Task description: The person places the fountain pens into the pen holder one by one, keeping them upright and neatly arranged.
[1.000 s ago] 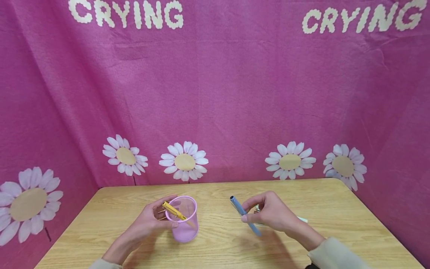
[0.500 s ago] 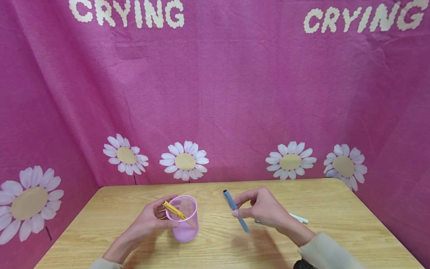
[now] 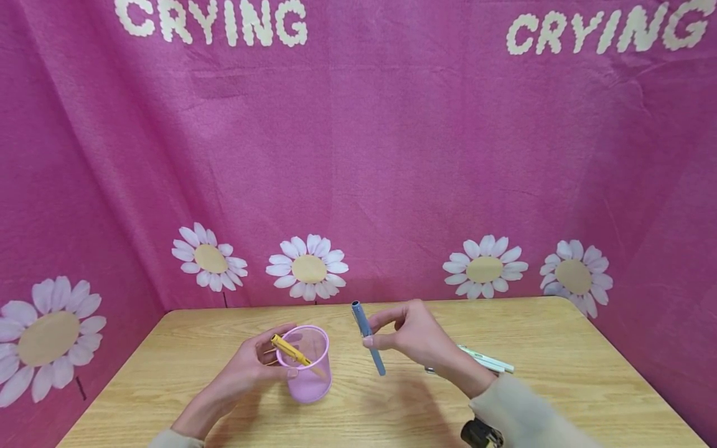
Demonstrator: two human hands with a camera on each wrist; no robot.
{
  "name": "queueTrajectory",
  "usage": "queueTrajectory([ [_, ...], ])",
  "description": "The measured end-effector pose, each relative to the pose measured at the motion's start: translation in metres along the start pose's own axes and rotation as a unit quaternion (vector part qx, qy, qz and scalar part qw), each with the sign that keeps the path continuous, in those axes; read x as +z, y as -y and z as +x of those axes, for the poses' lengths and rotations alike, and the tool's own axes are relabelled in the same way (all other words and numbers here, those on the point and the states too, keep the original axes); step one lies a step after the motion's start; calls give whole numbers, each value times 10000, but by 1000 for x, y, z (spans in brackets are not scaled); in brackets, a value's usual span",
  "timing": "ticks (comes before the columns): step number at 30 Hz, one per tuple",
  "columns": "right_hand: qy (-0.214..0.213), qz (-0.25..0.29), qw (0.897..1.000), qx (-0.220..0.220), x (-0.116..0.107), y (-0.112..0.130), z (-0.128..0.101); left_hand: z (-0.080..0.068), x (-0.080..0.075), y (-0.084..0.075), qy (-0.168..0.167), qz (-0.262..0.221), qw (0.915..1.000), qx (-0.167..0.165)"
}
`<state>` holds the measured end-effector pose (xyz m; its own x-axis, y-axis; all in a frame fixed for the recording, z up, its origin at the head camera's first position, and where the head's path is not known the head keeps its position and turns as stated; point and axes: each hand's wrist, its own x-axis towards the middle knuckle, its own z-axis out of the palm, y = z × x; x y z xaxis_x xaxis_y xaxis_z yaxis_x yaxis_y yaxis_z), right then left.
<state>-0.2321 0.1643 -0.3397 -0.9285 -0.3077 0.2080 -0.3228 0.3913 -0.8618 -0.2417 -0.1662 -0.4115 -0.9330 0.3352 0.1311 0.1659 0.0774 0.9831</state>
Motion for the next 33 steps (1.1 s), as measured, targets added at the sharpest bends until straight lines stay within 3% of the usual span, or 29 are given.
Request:
queueTrajectory([
  [15,-133,435,9989,-71,28,23,27,-1,0,1,-16,-27,10000,-54],
  [23,-179,670,9972,-270,47,29,44,-2,0,1,39,-24,10000,-88],
  [33,-189,883,9957,-210,61,31,57,-1,-1,0,116,-136,9998,18],
])
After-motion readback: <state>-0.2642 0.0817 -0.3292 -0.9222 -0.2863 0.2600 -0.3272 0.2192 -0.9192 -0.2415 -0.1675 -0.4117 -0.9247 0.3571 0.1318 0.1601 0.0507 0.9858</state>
